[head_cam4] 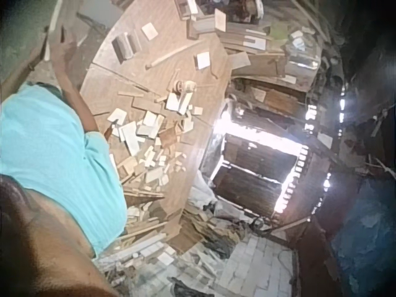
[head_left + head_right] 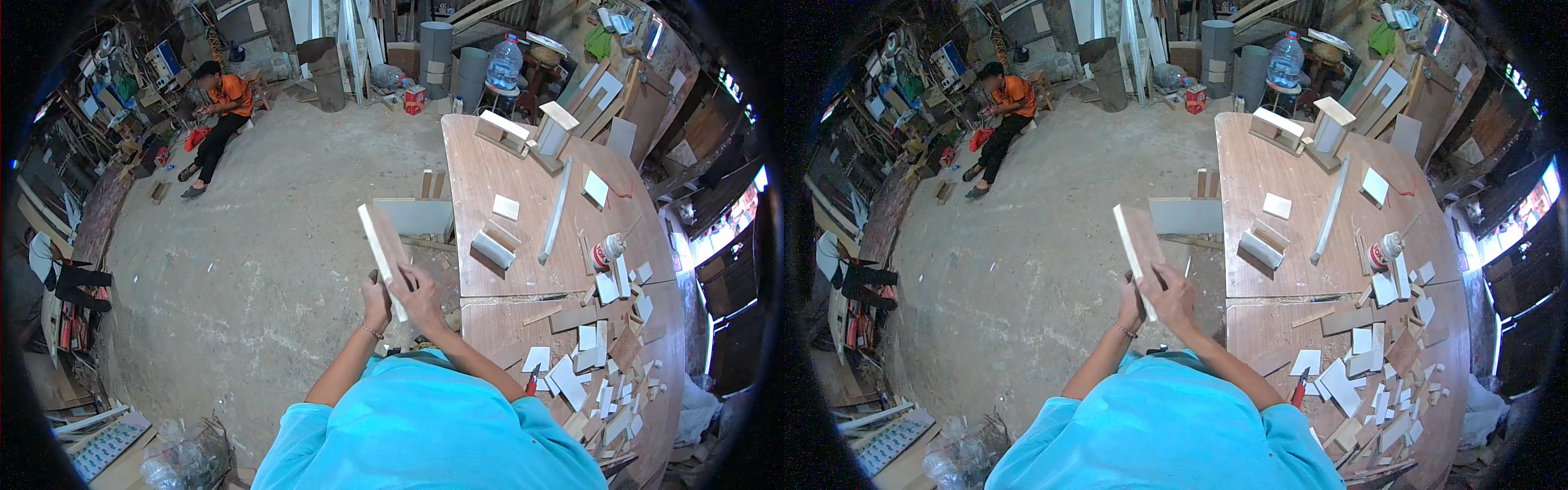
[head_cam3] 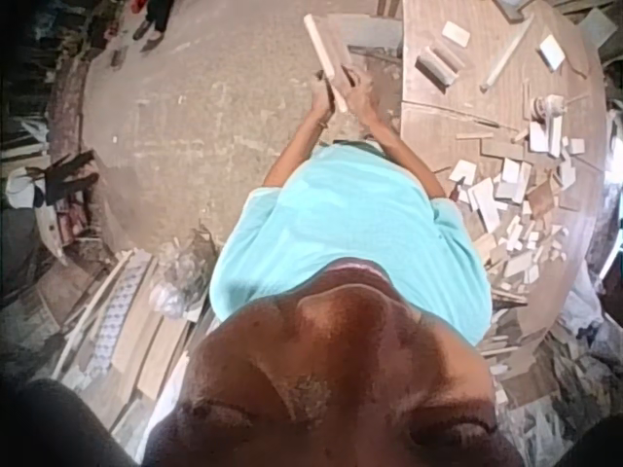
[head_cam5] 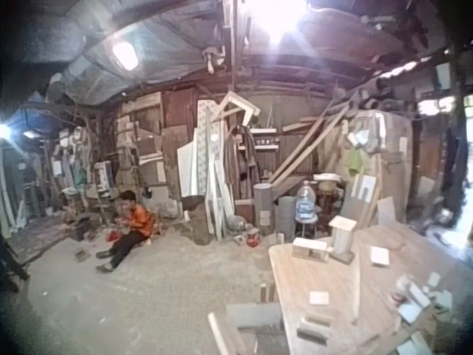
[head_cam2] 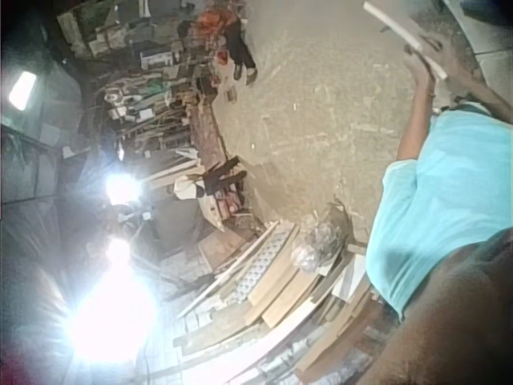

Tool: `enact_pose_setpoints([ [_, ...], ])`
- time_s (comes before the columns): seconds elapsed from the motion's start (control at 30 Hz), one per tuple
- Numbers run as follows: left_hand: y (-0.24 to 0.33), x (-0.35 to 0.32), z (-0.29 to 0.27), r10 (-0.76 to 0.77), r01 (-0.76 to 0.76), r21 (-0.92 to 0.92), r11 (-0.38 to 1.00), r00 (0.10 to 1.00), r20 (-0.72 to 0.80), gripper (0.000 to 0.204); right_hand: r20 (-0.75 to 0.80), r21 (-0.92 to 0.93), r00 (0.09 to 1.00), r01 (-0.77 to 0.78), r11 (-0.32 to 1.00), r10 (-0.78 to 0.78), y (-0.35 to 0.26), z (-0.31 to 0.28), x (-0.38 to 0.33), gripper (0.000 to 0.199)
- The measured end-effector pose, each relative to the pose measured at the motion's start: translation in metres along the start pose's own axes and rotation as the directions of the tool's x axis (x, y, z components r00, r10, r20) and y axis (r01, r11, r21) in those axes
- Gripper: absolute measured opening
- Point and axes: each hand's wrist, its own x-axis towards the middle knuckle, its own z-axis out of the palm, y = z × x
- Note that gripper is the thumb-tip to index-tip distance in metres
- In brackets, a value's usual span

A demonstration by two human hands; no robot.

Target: Assembling and gluing small wooden pieces on a workshop table.

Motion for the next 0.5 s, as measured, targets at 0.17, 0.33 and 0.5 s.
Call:
enact_pose_setpoints([
  [0.17, 0.001, -0.011, 0.009, -0.057, 0.057, 0.023, 0.998, 0.998, 0.014, 0.018, -0.016, 0.127, 0.993, -0.111, 0.986, 0.114, 0.019, 0.002, 0.018, 0.037],
  [0.33, 0.010, -0.026, 0.021, -0.123, 0.098, 0.177, 0.979, 0.983, 0.134, 0.024, -0.139, 0.142, 0.976, -0.147, 0.979, 0.167, 0.020, -0.007, 0.033, 0.036],
  [0.5, -0.009, 0.009, -0.013, -0.122, 0.122, -0.217, 0.969, 0.992, 0.014, 0.021, 0.016, 0.210, 0.993, -0.114, 0.971, 0.113, 0.008, 0.012, -0.012, 0.034],
])
